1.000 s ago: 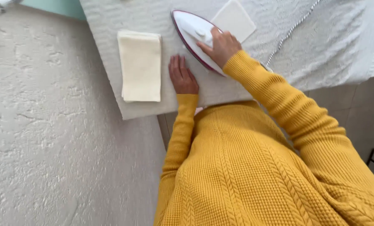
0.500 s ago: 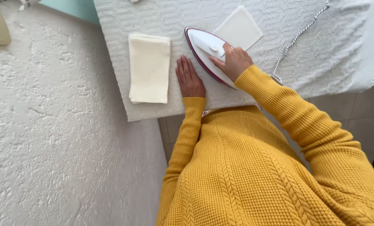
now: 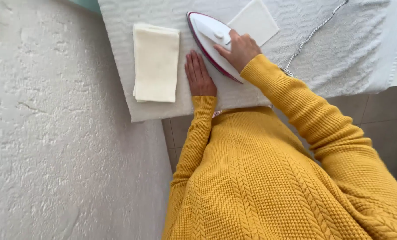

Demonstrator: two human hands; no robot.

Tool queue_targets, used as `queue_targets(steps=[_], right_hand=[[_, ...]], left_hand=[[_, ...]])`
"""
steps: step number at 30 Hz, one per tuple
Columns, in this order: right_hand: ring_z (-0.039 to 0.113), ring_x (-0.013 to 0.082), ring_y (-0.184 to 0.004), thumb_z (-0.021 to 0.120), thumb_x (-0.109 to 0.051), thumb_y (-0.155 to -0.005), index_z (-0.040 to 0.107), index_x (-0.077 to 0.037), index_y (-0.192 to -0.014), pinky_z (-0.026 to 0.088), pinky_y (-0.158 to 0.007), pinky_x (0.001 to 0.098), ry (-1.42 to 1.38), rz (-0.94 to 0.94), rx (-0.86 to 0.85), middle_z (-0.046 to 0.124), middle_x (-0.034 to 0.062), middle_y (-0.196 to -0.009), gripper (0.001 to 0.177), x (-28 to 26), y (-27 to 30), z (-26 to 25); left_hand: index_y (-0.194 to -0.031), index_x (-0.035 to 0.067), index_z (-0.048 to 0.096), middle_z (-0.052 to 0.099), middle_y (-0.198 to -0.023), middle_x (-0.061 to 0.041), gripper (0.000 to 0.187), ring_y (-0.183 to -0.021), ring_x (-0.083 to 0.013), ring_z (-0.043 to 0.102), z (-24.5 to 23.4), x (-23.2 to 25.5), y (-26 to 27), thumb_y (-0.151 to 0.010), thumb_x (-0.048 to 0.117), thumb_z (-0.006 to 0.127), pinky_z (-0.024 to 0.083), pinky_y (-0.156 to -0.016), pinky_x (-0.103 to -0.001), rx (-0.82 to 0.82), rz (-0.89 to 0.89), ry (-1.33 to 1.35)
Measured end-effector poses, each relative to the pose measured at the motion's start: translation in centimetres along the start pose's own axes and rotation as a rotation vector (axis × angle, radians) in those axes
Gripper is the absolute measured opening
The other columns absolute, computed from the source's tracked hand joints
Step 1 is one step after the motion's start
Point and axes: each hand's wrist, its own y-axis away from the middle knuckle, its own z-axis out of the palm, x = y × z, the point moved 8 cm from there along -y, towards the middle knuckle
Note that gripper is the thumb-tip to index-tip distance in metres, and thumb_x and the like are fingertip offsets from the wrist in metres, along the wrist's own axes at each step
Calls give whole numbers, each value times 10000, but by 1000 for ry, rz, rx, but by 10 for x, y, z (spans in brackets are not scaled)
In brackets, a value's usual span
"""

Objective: Ironing and folding small rectangular fabric pieces on a workspace.

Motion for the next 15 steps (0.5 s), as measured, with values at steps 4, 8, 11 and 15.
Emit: queue_targets(steps=[4, 8, 11, 15], right_hand=[[705, 278, -559, 644, -448, -1005, 581, 137, -1255, 589, -488, 399, 32, -71, 20, 727, 244, -743, 640, 5, 24, -13], [709, 275, -589, 636, -453, -1028, 601, 118, -1226, 592, -501, 401, 53, 7, -20, 724, 236, -779, 606, -5, 11, -11], [713, 282, -596, 641, -448, -1040, 614, 119, -1198, 596, -503, 401, 68, 6, -30, 722, 238, -777, 589, 1, 15, -9], [720, 274, -533, 657, -383, -1024, 584, 148, -1243, 598, -456, 387, 29, -63, 14, 712, 262, -799, 579, 16, 21, 2]], left_hand=[[-1603, -33, 210, 176, -1700, -173, 634, -1603, -319, 148, -2, -5, -3, -1015, -31, 446, 153, -1342, -477, 19, 5, -21], [-1601, -39, 213, 178, -1697, -182, 629, -1599, -317, 144, 2, -2, 2, -1013, -44, 434, 151, -1341, -476, -3, -5, -45], [-1604, -37, 220, 179, -1699, -176, 618, -1601, -318, 147, -3, 0, 3, -1020, -50, 425, 153, -1345, -470, -7, -4, -49], [-1604, -28, 219, 176, -1703, -165, 608, -1603, -314, 150, 4, -4, 1, -1030, -42, 417, 150, -1347, -472, 25, 13, -33]])
